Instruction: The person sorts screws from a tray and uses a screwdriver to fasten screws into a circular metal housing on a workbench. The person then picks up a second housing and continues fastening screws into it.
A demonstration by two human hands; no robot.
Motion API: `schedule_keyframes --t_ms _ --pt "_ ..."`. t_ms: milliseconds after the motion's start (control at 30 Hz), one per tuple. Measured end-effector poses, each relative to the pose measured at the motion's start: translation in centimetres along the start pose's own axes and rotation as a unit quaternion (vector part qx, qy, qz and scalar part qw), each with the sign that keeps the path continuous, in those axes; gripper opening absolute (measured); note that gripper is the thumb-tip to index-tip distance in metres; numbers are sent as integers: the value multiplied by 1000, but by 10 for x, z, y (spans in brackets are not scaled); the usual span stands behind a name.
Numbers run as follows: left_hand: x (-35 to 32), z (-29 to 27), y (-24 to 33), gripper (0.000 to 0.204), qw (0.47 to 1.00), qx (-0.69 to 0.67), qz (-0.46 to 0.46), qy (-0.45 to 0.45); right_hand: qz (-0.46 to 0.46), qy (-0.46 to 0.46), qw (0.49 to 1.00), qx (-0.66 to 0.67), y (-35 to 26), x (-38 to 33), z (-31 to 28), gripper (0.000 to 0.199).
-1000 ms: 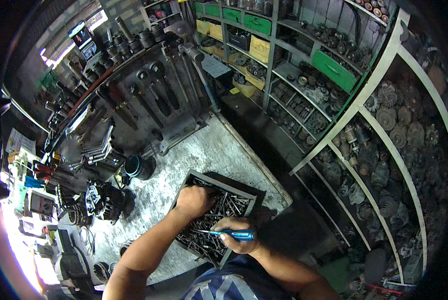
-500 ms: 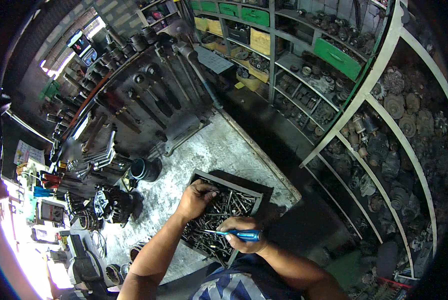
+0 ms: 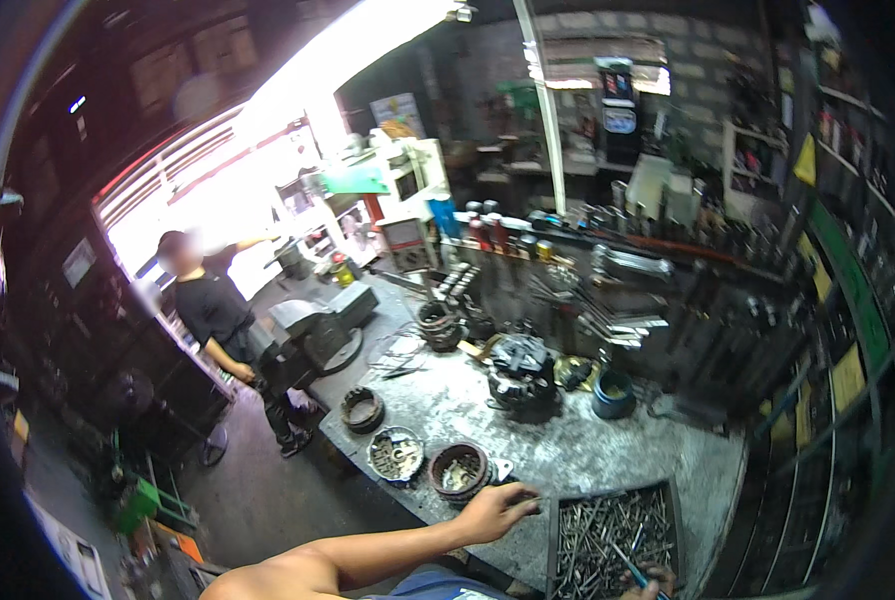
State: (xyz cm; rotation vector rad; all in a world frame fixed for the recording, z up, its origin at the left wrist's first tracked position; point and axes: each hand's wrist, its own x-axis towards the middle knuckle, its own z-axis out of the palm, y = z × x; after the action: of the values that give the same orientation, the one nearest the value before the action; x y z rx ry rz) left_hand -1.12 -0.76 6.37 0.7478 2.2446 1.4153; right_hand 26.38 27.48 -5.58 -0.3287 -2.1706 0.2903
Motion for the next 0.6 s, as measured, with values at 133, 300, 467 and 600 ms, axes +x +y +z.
schedule_keyframes --t_ms 133,300,467,600 --pt "-65 -62 -39 34 981 14 -73 177 542 260 584 545 37 -4 19 51" --pt "-130 -127 -74 35 952 -17 -121 281 180 153 959 156 30 65 17 54" --pt "-168 -179 -100 32 962 -68 -91 249 -250 -44 933 -256 -127 143 34 28" --pt "-200 -222 -133 27 964 -93 -74 238 44 -247 889 382 -304 165 66 26"
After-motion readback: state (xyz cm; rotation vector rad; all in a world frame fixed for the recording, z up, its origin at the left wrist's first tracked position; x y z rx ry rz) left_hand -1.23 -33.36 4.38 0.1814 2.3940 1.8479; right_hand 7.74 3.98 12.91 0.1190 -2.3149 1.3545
